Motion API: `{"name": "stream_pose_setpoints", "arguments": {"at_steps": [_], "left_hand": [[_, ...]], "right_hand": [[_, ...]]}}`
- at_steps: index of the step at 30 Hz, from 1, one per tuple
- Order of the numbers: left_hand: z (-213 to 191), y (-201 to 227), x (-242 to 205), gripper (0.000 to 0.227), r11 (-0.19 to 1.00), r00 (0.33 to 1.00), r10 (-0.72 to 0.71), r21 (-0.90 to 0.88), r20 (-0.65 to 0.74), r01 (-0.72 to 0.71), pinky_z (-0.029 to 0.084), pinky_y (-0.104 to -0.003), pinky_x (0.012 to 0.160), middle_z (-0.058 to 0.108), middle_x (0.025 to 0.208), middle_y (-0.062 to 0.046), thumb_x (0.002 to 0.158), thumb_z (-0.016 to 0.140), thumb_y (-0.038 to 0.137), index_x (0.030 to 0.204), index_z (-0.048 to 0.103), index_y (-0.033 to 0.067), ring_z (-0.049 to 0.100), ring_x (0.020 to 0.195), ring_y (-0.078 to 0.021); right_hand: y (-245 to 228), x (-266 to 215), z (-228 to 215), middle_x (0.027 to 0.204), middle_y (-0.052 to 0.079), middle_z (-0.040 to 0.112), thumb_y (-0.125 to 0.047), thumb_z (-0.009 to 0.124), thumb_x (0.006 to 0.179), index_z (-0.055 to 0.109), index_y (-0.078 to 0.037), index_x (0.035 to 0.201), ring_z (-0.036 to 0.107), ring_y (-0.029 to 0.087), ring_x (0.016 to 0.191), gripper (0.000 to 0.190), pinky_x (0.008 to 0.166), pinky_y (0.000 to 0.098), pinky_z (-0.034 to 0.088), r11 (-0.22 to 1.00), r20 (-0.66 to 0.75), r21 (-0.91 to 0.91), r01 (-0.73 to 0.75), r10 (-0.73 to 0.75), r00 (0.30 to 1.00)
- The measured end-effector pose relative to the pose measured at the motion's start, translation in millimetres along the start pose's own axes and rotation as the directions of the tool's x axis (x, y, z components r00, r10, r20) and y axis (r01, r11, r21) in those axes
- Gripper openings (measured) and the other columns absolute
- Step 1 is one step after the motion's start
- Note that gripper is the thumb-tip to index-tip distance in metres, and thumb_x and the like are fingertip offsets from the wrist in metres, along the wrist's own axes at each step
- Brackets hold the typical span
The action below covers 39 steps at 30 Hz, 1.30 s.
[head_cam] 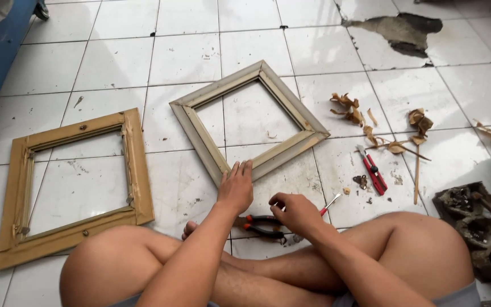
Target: Removing staples from a wooden picture frame using pliers and then breaking the frame into individual pieces.
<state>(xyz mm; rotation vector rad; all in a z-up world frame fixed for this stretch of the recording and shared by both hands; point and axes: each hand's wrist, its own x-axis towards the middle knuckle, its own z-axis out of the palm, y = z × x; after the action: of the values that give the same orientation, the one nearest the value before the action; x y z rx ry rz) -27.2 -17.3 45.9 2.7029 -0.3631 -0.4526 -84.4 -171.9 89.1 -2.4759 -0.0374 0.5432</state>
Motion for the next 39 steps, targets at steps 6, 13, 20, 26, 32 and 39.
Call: {"name": "stream_pose_setpoints", "arguments": {"at_steps": [6,13,20,26,32,39], "left_hand": [[11,-12,18,0.056,0.993,0.996,-0.085,0.084,0.005,0.084,0.027,-0.05,0.097,0.038,0.13,-0.018,0.088,0.048,0.022,0.134,0.024,-0.0004,0.034,0.123,-0.0291],[10,-18,29,0.061,0.997,0.997,-0.068,0.022,-0.032,0.068,0.029,-0.048,0.085,0.045,0.106,-0.008,0.068,0.071,0.029,0.119,0.045,0.0065,0.037,0.103,-0.025],[-32,8,21,0.03,0.98,0.807,-0.101,-0.198,-0.582,-0.02,0.035,-0.042,0.078,0.045,0.077,0.001,0.088,0.047,0.044,0.086,0.053,0.0138,0.047,0.084,-0.0198],[-67,41,-3,0.032,0.467,0.641,-0.546,-0.831,-0.539,-0.302,0.04,-0.03,0.066,0.046,0.068,-0.003,0.091,0.042,0.039,0.078,0.053,0.012,0.049,0.07,-0.0165],[-34,38,-5,0.045,-0.195,0.666,-0.745,-0.944,-0.035,-0.267,0.043,-0.021,0.054,0.045,0.061,-0.003,0.09,0.035,0.048,0.077,0.054,0.0089,0.05,0.061,-0.0127],[-2,57,-16,0.04,-0.258,0.801,-0.595,-0.959,0.063,-0.116,0.049,-0.034,0.069,0.037,0.076,-0.006,0.088,0.046,0.042,0.084,0.056,0.0041,0.048,0.072,-0.0204]], "right_hand": [[1,5,-1,0.084,0.012,0.068,-0.02,0.054,0.079,0.065,-0.011,0.1,0.066,0.029,0.079,0.025,0.069,0.0396,0.052,0.998,0.02,0.068,-0.005,0.004,1.0],[6,14,-1,0.084,0.013,0.068,-0.02,0.053,0.08,0.064,-0.01,0.101,0.066,0.029,0.079,0.026,0.069,0.0393,0.052,0.995,0.042,0.096,-0.011,0.006,0.999],[12,18,1,0.084,0.011,0.069,-0.023,0.054,0.08,0.064,-0.012,0.101,0.066,0.027,0.08,0.026,0.068,0.0365,0.052,0.989,0.018,0.146,-0.026,0.023,1.0],[29,28,11,0.083,0.008,0.069,-0.026,0.056,0.08,0.065,-0.013,0.099,0.066,0.021,0.076,0.025,0.065,0.0334,0.051,0.948,-0.044,0.315,-0.045,0.062,0.997],[8,21,-8,0.091,0.009,0.065,-0.042,0.045,0.081,0.058,-0.007,0.112,0.06,0.019,0.079,0.049,0.066,0.0324,0.049,0.496,0.063,0.863,-0.094,0.079,0.995],[22,35,1,0.1,0.01,0.06,-0.036,0.051,0.085,0.048,-0.009,0.122,0.06,0.022,0.085,0.047,0.071,0.0373,0.052,0.355,0.043,0.933,-0.063,0.063,0.997]]}}
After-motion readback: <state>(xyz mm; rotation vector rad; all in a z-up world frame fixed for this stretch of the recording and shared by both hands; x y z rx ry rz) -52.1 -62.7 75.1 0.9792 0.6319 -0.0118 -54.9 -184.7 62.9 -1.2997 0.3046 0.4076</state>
